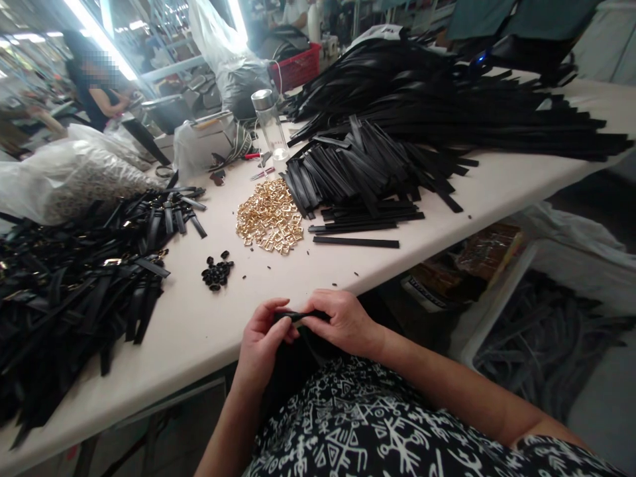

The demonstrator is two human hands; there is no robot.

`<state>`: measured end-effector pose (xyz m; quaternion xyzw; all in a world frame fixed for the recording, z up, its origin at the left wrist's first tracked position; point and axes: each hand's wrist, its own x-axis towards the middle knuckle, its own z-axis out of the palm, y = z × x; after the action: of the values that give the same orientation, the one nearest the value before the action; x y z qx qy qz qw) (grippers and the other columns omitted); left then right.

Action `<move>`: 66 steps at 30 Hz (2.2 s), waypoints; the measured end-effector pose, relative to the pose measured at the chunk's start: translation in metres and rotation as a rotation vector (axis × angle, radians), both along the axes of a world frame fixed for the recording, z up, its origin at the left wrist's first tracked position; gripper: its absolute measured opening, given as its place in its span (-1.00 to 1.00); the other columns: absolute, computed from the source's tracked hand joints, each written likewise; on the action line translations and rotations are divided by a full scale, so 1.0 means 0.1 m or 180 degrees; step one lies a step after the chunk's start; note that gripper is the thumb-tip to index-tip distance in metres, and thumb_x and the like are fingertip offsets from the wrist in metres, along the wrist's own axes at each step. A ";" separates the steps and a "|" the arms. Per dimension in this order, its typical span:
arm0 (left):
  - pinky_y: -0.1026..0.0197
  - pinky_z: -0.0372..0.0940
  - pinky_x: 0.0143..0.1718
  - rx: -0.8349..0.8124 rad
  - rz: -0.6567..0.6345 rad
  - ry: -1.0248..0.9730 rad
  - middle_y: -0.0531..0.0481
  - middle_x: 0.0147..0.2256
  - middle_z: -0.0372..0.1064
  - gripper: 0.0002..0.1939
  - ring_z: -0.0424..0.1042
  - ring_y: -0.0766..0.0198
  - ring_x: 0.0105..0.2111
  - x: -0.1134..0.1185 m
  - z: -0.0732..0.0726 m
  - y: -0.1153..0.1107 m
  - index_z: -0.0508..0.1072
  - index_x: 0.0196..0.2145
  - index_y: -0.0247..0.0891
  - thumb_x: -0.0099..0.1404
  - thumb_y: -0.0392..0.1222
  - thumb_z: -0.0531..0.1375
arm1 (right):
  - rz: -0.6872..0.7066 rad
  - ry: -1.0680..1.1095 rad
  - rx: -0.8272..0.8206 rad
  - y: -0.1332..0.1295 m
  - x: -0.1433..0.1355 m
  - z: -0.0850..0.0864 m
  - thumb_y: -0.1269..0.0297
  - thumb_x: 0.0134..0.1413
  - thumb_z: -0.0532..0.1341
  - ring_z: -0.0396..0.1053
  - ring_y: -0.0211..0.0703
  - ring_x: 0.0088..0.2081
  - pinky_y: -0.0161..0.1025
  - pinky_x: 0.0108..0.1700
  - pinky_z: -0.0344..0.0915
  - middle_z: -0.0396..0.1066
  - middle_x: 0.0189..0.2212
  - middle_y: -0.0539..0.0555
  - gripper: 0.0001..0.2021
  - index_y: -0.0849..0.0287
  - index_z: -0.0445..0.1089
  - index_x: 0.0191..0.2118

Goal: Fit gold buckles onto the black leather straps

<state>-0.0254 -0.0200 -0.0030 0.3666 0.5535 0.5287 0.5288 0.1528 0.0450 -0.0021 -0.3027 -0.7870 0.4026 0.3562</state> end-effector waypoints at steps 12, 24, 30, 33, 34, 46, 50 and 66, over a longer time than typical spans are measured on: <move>0.14 0.32 -0.10 0.2114 0.0114 0.2854 -0.01 -0.23 0.44 -0.89 0.43 0.20 -0.18 -0.02 0.07 -0.04 0.53 -0.31 -0.17 0.22 -0.35 0.28 | -0.0308 -0.0118 -0.0456 0.09 0.10 0.00 0.39 0.07 0.29 0.41 -0.20 -0.34 -0.30 -0.26 0.27 0.49 -0.40 0.01 -0.98 0.19 0.48 -0.33; 0.30 0.28 -0.44 -0.0246 0.0304 0.0255 0.03 -0.55 0.42 -0.71 0.36 0.33 -0.52 -0.04 -0.03 -0.06 0.47 -0.50 -0.29 0.25 -0.02 0.27 | 0.0126 -0.0357 -0.0340 0.05 0.17 0.12 0.36 0.06 0.33 0.45 -0.18 -0.29 -0.28 -0.21 0.30 0.54 -0.33 0.02 -0.88 0.16 0.51 -0.23; 0.35 0.28 -0.50 -0.0527 0.0334 -0.0505 0.04 -0.53 0.43 -0.72 0.36 0.37 -0.54 -0.02 -0.03 -0.05 0.47 -0.51 -0.29 0.16 -0.02 0.34 | 0.0081 -0.0298 -0.0339 0.05 0.12 0.07 0.33 0.06 0.35 0.46 -0.16 -0.22 -0.24 -0.13 0.33 0.55 -0.25 0.04 -0.79 0.15 0.48 -0.14; 0.34 0.27 -0.47 -0.0543 0.0276 -0.0495 0.04 -0.53 0.42 -0.72 0.36 0.36 -0.53 -0.01 -0.08 -0.07 0.49 -0.49 -0.29 0.18 -0.01 0.32 | 0.0135 -0.0276 -0.0348 0.03 0.05 0.07 0.33 0.09 0.33 0.45 -0.17 -0.23 -0.25 -0.15 0.32 0.54 -0.27 0.03 -0.83 0.14 0.49 -0.16; 0.33 0.26 -0.45 -0.0527 0.0244 -0.0414 0.05 -0.54 0.41 -0.72 0.35 0.36 -0.52 -0.01 -0.09 -0.07 0.49 -0.49 -0.29 0.19 -0.01 0.31 | 0.0175 -0.0261 -0.0330 0.02 0.02 0.07 0.33 0.10 0.32 0.45 -0.17 -0.23 -0.26 -0.15 0.32 0.53 -0.28 0.02 -0.85 0.14 0.49 -0.17; 0.25 0.20 -0.37 -0.0294 -0.0040 0.0260 0.01 -0.55 0.37 -0.69 0.29 0.28 -0.49 -0.06 -0.04 0.00 0.48 -0.51 -0.28 0.25 0.00 0.24 | 0.0128 -0.0510 0.0700 0.03 -0.15 -0.11 0.32 0.25 0.16 0.40 -0.17 -0.37 -0.27 -0.33 0.24 0.43 -0.41 0.04 -0.88 0.14 0.45 -0.20; 0.25 0.21 -0.37 -0.0232 -0.0175 0.0308 0.00 -0.53 0.40 -0.70 0.31 0.27 -0.47 -0.08 -0.01 0.01 0.51 -0.47 -0.28 0.24 0.01 0.24 | 0.0125 -0.0725 0.1062 0.07 -0.18 -0.10 0.31 0.28 0.11 0.36 -0.18 -0.45 -0.26 -0.41 0.17 0.38 -0.50 0.02 -0.81 0.13 0.43 -0.33; 0.10 0.28 -0.17 0.0175 0.0236 0.3922 -0.08 -0.30 0.52 -0.85 0.44 0.12 -0.33 -1.77 0.20 1.03 0.59 -0.39 -0.20 0.18 -0.15 0.22 | -0.0579 -0.1000 0.0905 0.50 0.09 -0.37 0.25 0.28 0.11 0.41 -0.15 -0.40 -0.25 -0.33 0.24 0.42 -0.45 0.02 -0.81 0.13 0.42 -0.32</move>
<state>-0.2019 0.0828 0.0168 0.5987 0.7558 0.2519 0.0834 0.1615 0.0949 -0.0387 -0.3782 -0.8511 0.2018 0.3032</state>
